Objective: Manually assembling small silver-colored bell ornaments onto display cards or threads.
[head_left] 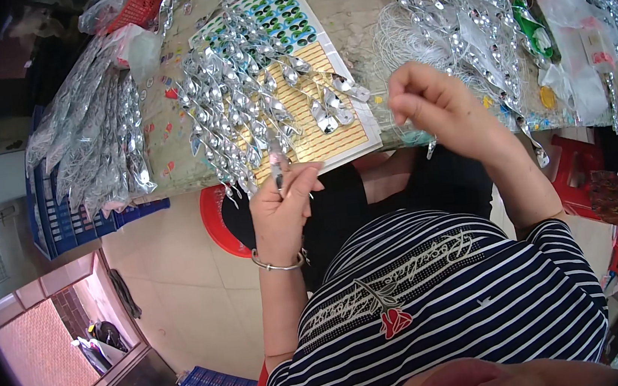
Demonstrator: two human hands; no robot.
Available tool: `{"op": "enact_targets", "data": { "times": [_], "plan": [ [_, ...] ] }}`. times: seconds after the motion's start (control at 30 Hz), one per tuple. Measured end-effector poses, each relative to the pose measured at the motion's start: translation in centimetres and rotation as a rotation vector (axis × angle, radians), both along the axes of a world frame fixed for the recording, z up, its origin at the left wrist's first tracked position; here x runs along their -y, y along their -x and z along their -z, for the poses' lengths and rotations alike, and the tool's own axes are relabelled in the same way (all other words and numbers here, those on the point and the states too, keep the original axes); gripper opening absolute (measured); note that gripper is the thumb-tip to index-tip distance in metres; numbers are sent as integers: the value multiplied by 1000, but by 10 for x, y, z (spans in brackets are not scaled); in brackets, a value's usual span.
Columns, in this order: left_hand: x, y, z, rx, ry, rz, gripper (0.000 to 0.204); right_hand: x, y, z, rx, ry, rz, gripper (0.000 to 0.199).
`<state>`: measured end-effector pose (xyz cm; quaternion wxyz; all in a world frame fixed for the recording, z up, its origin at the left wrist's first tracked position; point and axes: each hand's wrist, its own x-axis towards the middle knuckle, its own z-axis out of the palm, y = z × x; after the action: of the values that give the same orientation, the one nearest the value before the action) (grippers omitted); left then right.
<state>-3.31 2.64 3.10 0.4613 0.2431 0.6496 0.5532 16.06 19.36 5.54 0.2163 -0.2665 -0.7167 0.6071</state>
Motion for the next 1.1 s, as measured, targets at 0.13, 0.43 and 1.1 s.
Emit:
{"op": "enact_targets", "data": {
  "times": [0.13, 0.43, 1.1],
  "plan": [
    [-1, 1, 2, -10, -9, -82, 12, -14, -15, 6, 66, 35, 106, 6],
    [-29, -21, -9, -71, -102, 171, 25, 15, 4, 1, 105, 94, -122, 6],
    [-30, -2, 0, -83, 79, 283, 19, -3, 15, 14, 193, -413, -24, 24]
  ]
}}
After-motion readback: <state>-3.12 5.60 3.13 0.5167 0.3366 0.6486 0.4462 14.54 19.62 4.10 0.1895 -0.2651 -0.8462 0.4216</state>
